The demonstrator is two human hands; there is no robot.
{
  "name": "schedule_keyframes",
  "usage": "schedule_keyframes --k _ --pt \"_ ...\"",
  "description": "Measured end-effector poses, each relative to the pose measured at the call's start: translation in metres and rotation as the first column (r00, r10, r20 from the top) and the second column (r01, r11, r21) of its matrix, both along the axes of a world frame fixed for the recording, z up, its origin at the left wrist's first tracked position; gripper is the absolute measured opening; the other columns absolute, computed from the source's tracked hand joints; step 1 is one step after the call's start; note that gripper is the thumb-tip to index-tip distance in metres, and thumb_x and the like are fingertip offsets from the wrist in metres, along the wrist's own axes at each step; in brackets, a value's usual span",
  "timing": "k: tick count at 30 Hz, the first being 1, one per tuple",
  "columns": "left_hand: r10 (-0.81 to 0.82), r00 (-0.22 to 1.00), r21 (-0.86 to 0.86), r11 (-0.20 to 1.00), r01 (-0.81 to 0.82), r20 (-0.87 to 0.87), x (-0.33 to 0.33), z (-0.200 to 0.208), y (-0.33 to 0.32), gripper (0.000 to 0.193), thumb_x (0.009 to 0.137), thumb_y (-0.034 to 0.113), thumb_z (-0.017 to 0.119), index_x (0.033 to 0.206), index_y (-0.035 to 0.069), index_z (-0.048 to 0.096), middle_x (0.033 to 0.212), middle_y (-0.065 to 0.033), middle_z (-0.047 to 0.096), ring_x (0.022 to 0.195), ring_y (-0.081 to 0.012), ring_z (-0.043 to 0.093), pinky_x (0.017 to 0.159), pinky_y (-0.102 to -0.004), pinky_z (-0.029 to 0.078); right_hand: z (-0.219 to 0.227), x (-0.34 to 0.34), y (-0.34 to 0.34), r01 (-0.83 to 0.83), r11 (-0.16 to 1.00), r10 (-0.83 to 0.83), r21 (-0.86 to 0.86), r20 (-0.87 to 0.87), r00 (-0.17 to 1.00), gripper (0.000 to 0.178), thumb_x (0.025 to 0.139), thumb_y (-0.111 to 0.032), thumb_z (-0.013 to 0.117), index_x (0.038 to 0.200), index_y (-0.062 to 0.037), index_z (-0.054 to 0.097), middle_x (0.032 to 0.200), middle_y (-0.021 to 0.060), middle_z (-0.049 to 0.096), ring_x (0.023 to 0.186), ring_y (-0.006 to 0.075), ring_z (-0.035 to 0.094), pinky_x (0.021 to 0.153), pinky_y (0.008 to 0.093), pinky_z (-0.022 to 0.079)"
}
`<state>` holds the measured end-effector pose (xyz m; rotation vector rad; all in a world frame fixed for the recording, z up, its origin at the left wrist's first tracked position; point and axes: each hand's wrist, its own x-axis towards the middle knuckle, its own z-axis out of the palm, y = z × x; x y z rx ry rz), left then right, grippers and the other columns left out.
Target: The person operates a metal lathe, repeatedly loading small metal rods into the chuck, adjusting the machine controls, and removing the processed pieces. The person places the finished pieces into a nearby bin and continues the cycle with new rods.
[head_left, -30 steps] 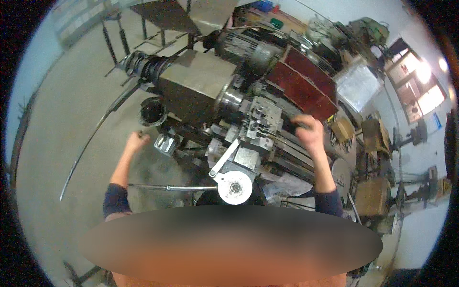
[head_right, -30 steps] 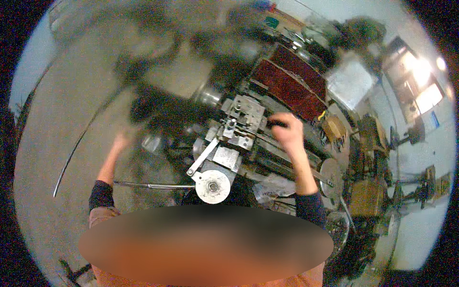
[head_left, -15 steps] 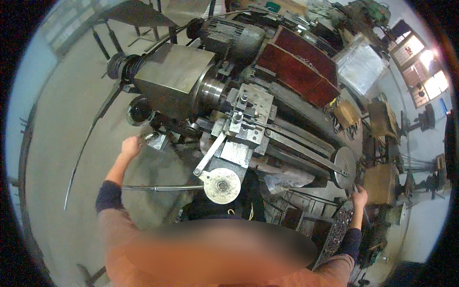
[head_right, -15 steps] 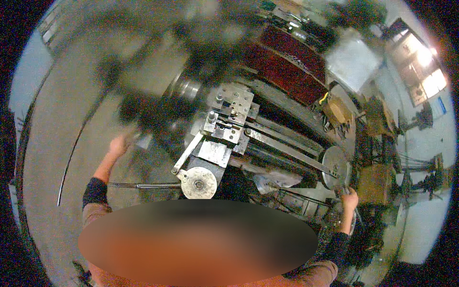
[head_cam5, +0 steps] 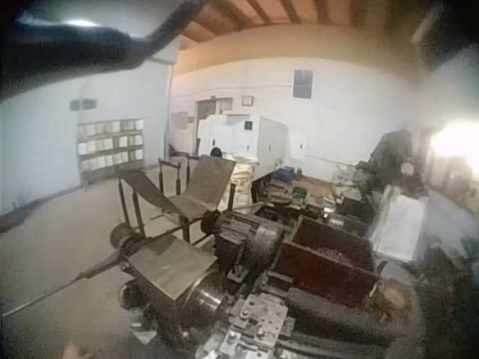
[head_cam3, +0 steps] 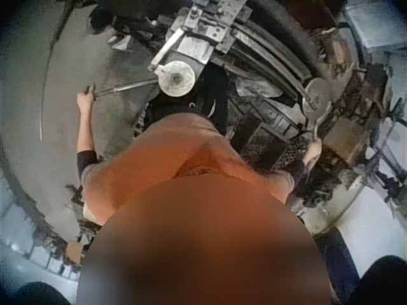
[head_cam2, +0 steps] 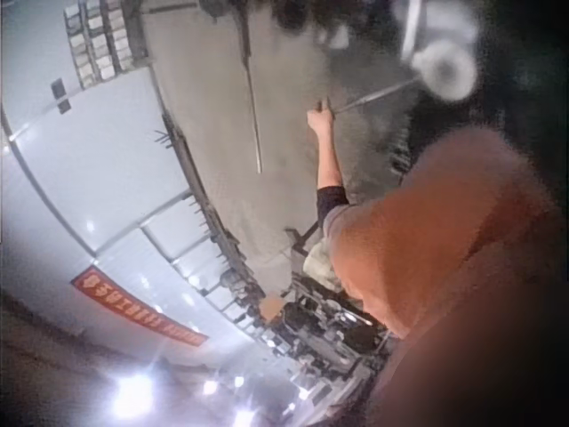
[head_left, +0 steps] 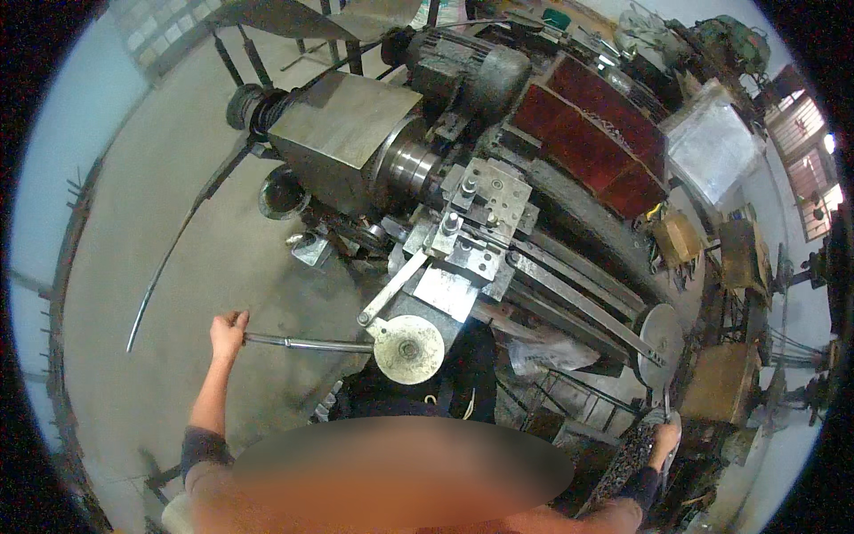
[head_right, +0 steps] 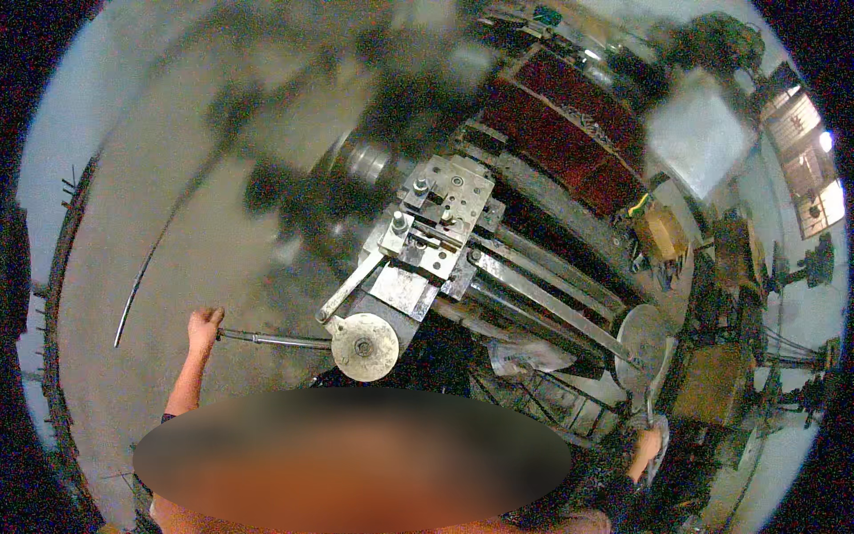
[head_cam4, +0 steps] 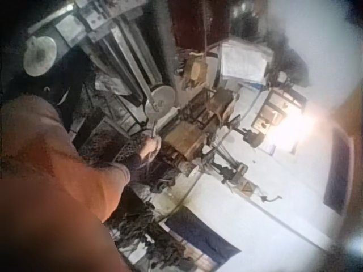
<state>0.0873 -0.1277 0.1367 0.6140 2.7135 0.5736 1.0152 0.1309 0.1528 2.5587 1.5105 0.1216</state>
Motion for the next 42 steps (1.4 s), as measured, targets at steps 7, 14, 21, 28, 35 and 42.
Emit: schedule_keyframes --k 7,14,21,28,35,42 --pt "0.353 0.918 0.331 0.901 -0.280 -0.183 0.002 -0.023 0.024 0.029 0.077 0.025 0.060 0.079 -0.004 0.062 0.059 -0.0097 0.057 0.056 -0.0149 0.050 0.057 -0.0298 0.040 -0.027 -0.058 -0.047 0.135 0.988 -0.134 0.074 -0.021 0.991 0.032 0.070 -0.028 0.056 0.096 -0.0091 0.062 0.083 0.0162 0.062 0.079 0.0346 0.059 0.069 0.0431 0.046" --pt "0.336 0.936 0.465 0.848 -0.253 -0.104 -0.012 -0.033 0.032 0.025 0.078 0.018 0.059 0.072 -0.006 0.058 0.054 -0.0022 0.046 0.053 -0.0100 0.037 0.050 -0.0268 0.033 -0.069 -0.036 -0.066 0.012 0.984 0.003 0.178 -0.082 0.997 0.032 0.068 -0.025 0.054 0.091 -0.0039 0.060 0.079 0.0178 0.061 0.071 0.0381 0.057 0.062 0.0462 0.046" --pt "0.332 0.935 0.483 0.843 -0.235 -0.124 -0.017 -0.036 0.040 0.024 0.079 0.015 0.058 0.071 -0.007 0.056 0.054 -0.0006 0.045 0.053 -0.0075 0.035 0.049 -0.0248 0.032 -0.072 -0.042 -0.065 0.130 0.973 -0.109 0.191 -0.116 0.987 0.033 0.065 -0.026 0.054 0.083 0.0025 0.057 0.081 0.0238 0.058 0.076 0.0419 0.056 0.065 0.0477 0.044" --pt "0.319 0.947 0.474 0.839 -0.269 -0.028 -0.006 -0.017 0.045 0.023 0.080 0.016 0.058 0.076 -0.007 0.059 0.057 -0.0028 0.052 0.053 -0.0080 0.043 0.050 -0.0244 0.036 -0.057 -0.058 -0.063 0.100 0.955 -0.085 0.281 -0.065 0.994 0.038 0.061 -0.032 0.058 0.076 0.0025 0.054 0.076 0.0246 0.056 0.075 0.0436 0.054 0.065 0.0493 0.042" --pt "0.297 0.946 0.627 0.715 -0.310 0.129 -0.011 -0.023 0.024 0.021 0.082 0.015 0.056 0.086 -0.005 0.060 0.067 -0.0048 0.057 0.057 -0.0106 0.050 0.052 -0.0247 0.038 -0.033 -0.055 -0.045 0.046 0.975 -0.061 0.217 0.066 0.996 0.030 0.066 -0.032 0.056 0.079 -0.0049 0.059 0.075 0.0181 0.061 0.072 0.0392 0.057 0.065 0.0470 0.045" --pt "0.410 0.653 0.655 0.159 -0.739 0.637 -0.003 -0.066 0.050 0.015 0.072 0.001 0.047 0.082 -0.010 0.047 0.072 -0.0184 0.056 0.052 -0.0251 0.056 0.048 -0.0319 0.047 -0.048 0.047 0.005 -0.085 0.985 0.044 0.153 0.250 0.967 0.031 0.067 -0.032 0.054 0.076 -0.0021 0.055 0.080 0.0175 0.059 0.075 0.0375 0.057 0.066 0.0466 0.045"
